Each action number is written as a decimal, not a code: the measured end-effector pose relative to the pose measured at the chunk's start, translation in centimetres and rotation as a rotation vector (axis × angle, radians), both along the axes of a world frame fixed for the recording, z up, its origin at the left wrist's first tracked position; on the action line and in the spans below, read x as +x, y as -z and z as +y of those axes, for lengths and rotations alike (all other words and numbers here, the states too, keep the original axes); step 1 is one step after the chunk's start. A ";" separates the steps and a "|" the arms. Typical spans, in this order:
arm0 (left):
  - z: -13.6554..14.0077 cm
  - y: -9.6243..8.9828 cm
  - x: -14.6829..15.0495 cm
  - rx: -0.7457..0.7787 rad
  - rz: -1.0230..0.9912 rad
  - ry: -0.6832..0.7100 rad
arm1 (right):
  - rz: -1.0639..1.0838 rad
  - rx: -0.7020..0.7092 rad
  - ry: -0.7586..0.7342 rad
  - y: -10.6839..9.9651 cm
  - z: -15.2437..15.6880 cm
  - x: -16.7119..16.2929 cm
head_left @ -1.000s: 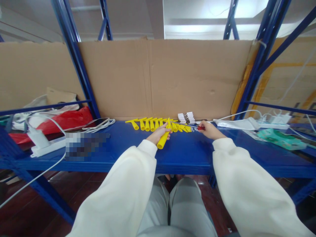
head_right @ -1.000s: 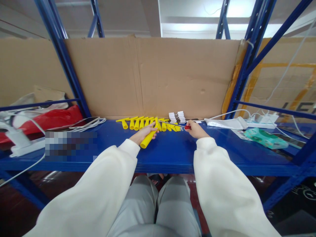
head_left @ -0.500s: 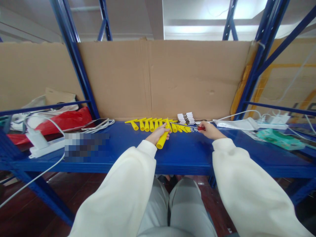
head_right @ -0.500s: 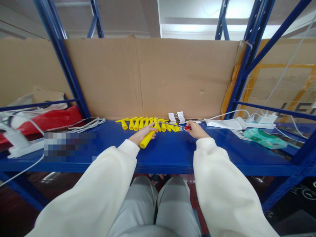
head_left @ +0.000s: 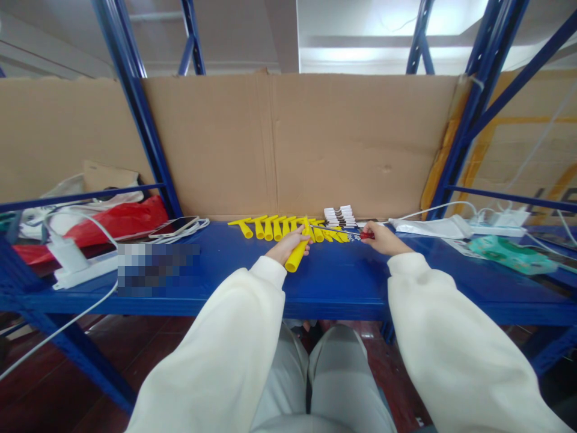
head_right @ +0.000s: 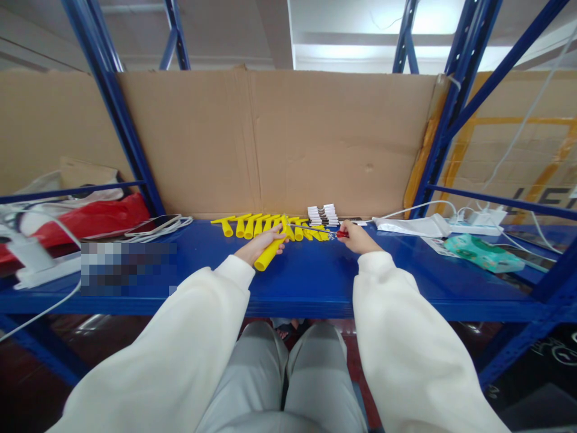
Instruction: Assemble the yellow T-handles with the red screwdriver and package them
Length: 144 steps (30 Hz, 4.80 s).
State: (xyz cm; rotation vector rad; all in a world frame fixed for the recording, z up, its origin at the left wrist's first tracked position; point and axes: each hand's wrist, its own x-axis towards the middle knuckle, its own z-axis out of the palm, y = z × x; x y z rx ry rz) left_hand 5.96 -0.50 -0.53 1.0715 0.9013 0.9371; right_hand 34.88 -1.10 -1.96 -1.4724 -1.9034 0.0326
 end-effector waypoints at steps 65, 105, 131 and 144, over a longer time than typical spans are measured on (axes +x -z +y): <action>-0.6 0.5 0.4 0.314 0.390 -0.054 | -0.242 0.121 0.081 -0.1 -1.5 1.4; -0.3 0.8 0.4 0.339 0.436 -0.076 | 0.033 -0.105 -0.173 0.2 -1.6 0.7; 0.6 1.5 0.5 0.362 0.411 -0.063 | -0.004 -0.027 -0.056 0.8 -0.9 1.3; 0.1 1.1 0.5 0.375 0.467 -0.069 | 0.011 -0.014 -0.094 0.8 -1.0 1.2</action>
